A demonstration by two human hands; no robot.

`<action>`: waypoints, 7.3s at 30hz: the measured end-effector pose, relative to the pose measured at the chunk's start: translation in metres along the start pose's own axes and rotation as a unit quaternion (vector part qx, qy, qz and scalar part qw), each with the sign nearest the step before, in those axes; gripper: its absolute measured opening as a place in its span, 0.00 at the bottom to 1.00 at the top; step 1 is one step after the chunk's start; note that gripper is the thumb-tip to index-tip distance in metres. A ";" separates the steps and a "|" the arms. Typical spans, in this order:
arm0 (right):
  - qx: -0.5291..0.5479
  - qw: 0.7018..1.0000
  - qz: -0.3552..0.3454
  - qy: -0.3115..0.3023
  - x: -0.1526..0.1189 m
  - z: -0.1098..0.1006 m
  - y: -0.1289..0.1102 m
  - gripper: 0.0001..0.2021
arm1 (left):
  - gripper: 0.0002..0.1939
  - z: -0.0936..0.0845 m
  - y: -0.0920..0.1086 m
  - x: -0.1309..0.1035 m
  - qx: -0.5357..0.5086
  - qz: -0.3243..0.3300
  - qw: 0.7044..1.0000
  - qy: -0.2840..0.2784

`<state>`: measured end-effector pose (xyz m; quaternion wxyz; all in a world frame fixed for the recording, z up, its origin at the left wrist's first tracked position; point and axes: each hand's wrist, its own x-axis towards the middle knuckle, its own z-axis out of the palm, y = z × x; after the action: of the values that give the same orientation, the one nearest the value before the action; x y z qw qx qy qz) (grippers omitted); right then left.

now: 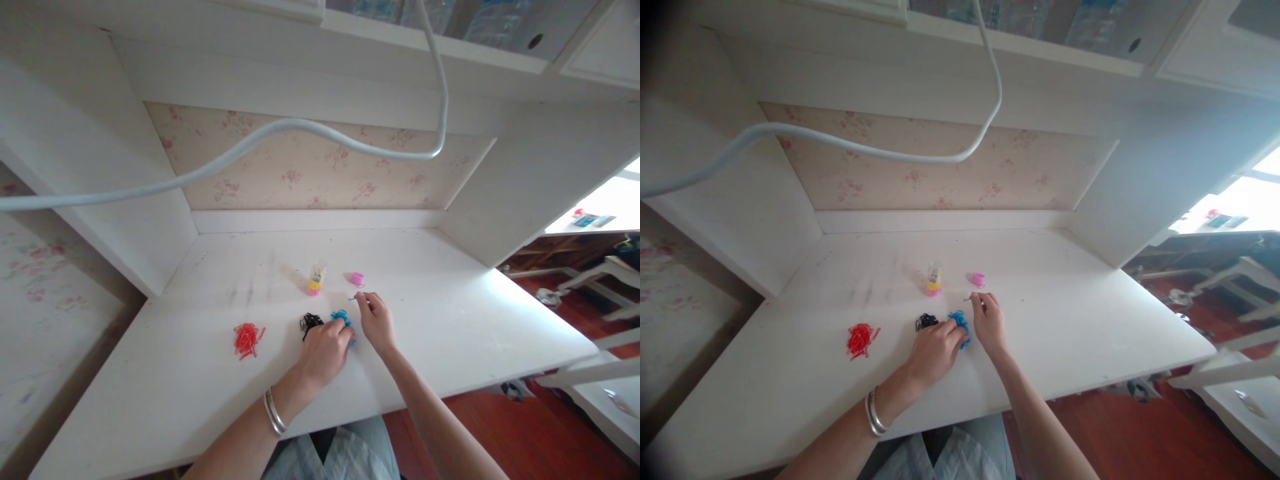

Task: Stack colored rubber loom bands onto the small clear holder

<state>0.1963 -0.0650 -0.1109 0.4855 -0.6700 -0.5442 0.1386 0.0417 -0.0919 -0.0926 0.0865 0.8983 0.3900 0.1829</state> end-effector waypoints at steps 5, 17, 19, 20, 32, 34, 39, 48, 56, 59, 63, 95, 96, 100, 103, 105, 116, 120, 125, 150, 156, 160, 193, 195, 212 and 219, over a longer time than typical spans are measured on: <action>0.024 0.996 -0.083 -0.006 0.030 0.014 -0.054 0.20 | 0.15 0.002 -0.002 0.001 -0.027 -0.030 0.999 0.035; -0.059 0.980 -0.189 -0.028 0.066 0.030 -0.080 0.18 | 0.11 0.004 -0.010 0.005 -0.166 -0.055 0.975 0.134; -0.066 0.978 -0.194 -0.039 0.066 0.032 -0.080 0.17 | 0.11 0.005 -0.011 0.005 -0.176 -0.053 0.973 0.139; -0.066 0.977 -0.196 -0.044 0.066 0.032 -0.080 0.17 | 0.10 0.005 -0.012 0.004 -0.181 -0.054 0.972 0.142; 0.026 0.995 -0.046 -0.090 0.036 0.011 0.002 0.16 | 0.10 0.001 -0.019 0.006 -0.228 -0.070 0.952 0.191; 0.035 0.990 -0.044 -0.133 0.024 0.008 0.019 0.13 | 0.09 0.001 -0.020 0.007 -0.231 -0.076 0.949 0.198; 0.035 0.978 -0.088 -0.183 0.011 0.000 0.028 0.16 | 0.08 -0.003 -0.023 0.008 -0.231 -0.115 0.942 0.217; 0.013 0.966 -0.123 -0.228 0.013 0.002 0.040 0.14 | 0.13 -0.034 -0.037 0.017 -0.258 -0.237 0.898 0.265; 0.021 0.965 -0.114 -0.233 0.015 -0.005 0.032 0.13 | 0.12 -0.065 -0.055 0.063 -0.178 -0.219 0.899 0.335; 0.029 0.971 -0.116 -0.207 0.015 -0.005 0.031 0.15 | 0.11 -0.063 -0.059 0.071 -0.142 -0.217 0.908 0.329; 0.035 0.976 -0.112 -0.182 0.016 -0.002 0.033 0.16 | 0.11 -0.056 -0.061 0.073 -0.125 -0.213 0.917 0.314; 0.070 0.995 0.007 -0.064 0.023 0.006 0.046 0.17 | 0.11 0.006 0.004 -0.002 -0.001 0.030 1.000 0.007; 0.067 0.996 0.010 -0.063 0.023 0.007 0.046 0.17 | 0.09 0.006 0.002 -0.002 0.006 0.034 0.999 0.006; 0.051 0.997 0.010 -0.057 0.020 0.010 0.046 0.17 | 0.08 0.006 -0.004 -0.002 0.024 0.049 0.998 0.012; 0.039 0.998 0.006 -0.054 0.016 0.011 0.045 0.17 | 0.08 0.006 -0.005 -0.005 0.021 0.060 0.998 0.019; 0.038 0.998 0.007 -0.050 0.014 0.010 0.044 0.17 | 0.07 0.006 -0.005 -0.007 0.016 0.061 0.998 0.023; 0.108 0.994 0.024 -0.025 0.019 0.011 0.020 0.16 | 0.09 0.008 -0.020 -0.007 -0.010 0.037 0.998 0.046; 0.132 0.990 -0.022 -0.043 0.029 0.013 -0.019 0.14 | 0.08 0.007 -0.019 -0.006 -0.001 0.040 0.998 0.037; 0.099 0.991 -0.081 -0.043 0.047 0.016 -0.059 0.13 | 0.09 0.006 -0.016 -0.006 0.014 0.039 0.999 0.021; 0.060 0.994 -0.078 -0.045 0.040 0.005 -0.018 0.14 | 0.09 0.002 -0.018 -0.007 -0.071 0.047 0.994 0.062; 0.053 0.990 -0.038 -0.127 0.009 0.006 0.031 0.13 | 0.10 0.003 -0.019 -0.003 -0.180 0.002 0.977 0.118; 0.018 0.979 -0.074 -0.188 0.002 0.005 0.034 0.14 | 0.09 0.002 -0.024 -0.001 -0.201 -0.051 0.967 0.151; 0.050 0.980 -0.075 -0.175 0.011 -0.002 0.038 0.07 | 0.12 -0.058 -0.070 0.070 -0.045 -0.162 0.960 0.225; 0.055 0.982 -0.069 -0.170 0.012 -0.002 0.037 0.07 | 0.12 -0.057 -0.071 0.069 -0.050 -0.158 0.961 0.221; 0.084 0.994 -0.019 -0.074 0.015 0.004 0.045 0.11 | 0.11 -0.029 -0.026 0.011 -0.059 -0.049 0.988 0.137; 0.081 0.995 -0.002 -0.058 0.015 0.001 0.044 0.11 | 0.07 -0.014 -0.019 0.000 0.008 0.024 0.998 0.060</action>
<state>0.2269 -0.0486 -0.1415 0.5057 -0.6185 -0.5598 0.2199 0.0236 -0.0789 -0.0858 0.0511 0.8953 0.3747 0.2356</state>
